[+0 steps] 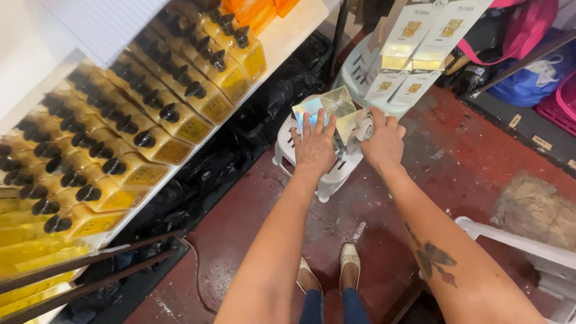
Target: Cleaning and arranging beauty product boxes on a store shelf.
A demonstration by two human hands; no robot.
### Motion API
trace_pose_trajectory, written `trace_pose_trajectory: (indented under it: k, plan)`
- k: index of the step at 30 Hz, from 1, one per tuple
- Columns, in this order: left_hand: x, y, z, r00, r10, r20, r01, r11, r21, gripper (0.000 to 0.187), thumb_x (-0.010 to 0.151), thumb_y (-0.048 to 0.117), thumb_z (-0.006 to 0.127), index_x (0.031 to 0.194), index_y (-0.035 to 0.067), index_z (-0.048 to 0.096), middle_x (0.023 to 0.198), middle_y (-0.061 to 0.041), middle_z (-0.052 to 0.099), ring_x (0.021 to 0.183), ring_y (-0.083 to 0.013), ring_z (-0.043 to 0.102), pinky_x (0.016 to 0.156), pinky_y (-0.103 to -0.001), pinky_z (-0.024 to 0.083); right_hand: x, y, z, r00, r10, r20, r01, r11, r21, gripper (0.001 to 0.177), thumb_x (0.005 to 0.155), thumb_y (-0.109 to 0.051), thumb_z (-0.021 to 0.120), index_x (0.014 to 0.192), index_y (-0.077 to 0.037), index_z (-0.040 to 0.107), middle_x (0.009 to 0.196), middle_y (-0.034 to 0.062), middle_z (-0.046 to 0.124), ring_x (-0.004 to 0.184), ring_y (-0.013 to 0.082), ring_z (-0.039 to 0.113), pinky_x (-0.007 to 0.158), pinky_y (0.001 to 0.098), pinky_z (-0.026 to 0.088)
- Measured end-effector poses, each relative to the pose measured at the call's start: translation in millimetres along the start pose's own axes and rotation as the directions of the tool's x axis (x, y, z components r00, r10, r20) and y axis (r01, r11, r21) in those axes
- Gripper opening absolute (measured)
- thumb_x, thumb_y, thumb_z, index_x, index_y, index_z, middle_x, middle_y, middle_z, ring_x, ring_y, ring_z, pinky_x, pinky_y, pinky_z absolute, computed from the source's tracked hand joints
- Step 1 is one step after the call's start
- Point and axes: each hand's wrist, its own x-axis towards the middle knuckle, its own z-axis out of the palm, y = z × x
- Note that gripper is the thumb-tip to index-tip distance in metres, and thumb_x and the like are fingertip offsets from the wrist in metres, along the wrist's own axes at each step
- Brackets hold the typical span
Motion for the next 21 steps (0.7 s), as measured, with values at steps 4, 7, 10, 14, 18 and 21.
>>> trace_pose_trajectory:
  k: [4,7,10,14,18,21]
  plan:
    - [6,6,0,0.999,-0.006,0.054,0.007,1.0,-0.015,0.084,0.084,0.007,0.057,0.16,0.027,0.026,0.172,0.0,0.009,0.158,-0.0358,0.001,0.121,-0.066,0.006,-2,-2,18,0.999,-0.011,0.031,0.012,0.999,-0.031,0.091,0.074,-0.015,0.08,0.155,-0.03,0.041,0.144,0.0172,0.046,0.128,0.0467,0.045,0.101,0.0536,0.048]
    - [18,4,15,1.0,0.028,-0.007,-0.028,0.999,-0.017,0.083,0.088,0.009,0.056,0.161,0.027,0.021,0.171,0.0,0.012,0.157,-0.0364,0.003,0.121,-0.068,0.005,-1,-10,27,0.998,-0.001,0.069,0.004,0.999,-0.036,0.1,0.072,-0.028,0.085,0.157,-0.031,0.033,0.146,0.0187,0.042,0.128,0.048,0.043,0.101,0.0554,0.046]
    - [27,5,23,1.0,0.021,0.02,-0.02,0.999,-0.038,0.087,0.089,0.012,0.053,0.163,0.03,0.013,0.17,0.001,0.02,0.158,-0.0363,0.006,0.122,-0.068,0.005,0,-16,32,0.996,0.041,0.084,-0.036,0.998,-0.061,0.108,0.071,-0.042,0.088,0.158,-0.032,0.026,0.146,0.0204,0.039,0.128,0.0482,0.042,0.101,0.0572,0.045]
    - [42,3,40,0.999,0.045,0.005,-0.045,0.998,-0.038,0.084,0.093,0.012,0.045,0.163,0.031,0.004,0.169,0.001,0.024,0.157,-0.0362,0.01,0.12,-0.07,0.002,0,-18,37,0.993,0.083,0.087,-0.081,0.996,-0.026,0.112,0.07,-0.04,0.088,0.161,-0.033,0.022,0.142,0.0217,0.041,0.126,0.0483,0.045,0.1,0.0565,0.047]
    - [45,8,45,0.999,0.036,0.034,-0.034,0.998,-0.047,0.083,0.094,0.012,0.042,0.164,0.031,0.001,0.169,0.0,0.024,0.157,-0.0358,0.013,0.121,-0.071,0.001,2,-7,47,0.999,0.039,0.026,-0.041,0.997,0.07,0.107,0.072,-0.029,0.087,0.16,-0.031,0.027,0.135,0.0229,0.048,0.121,0.0492,0.05,0.098,0.0549,0.048]
    - [42,13,40,0.997,0.022,0.073,-0.017,0.997,-0.069,0.082,0.094,0.013,0.043,0.163,0.031,0.002,0.169,0.001,0.023,0.157,-0.0365,0.012,0.12,-0.072,-0.001,5,8,63,0.995,-0.047,-0.091,0.059,0.989,0.132,0.101,0.07,-0.022,0.087,0.157,-0.025,0.035,0.13,0.0245,0.052,0.116,0.0492,0.053,0.097,0.0536,0.048]
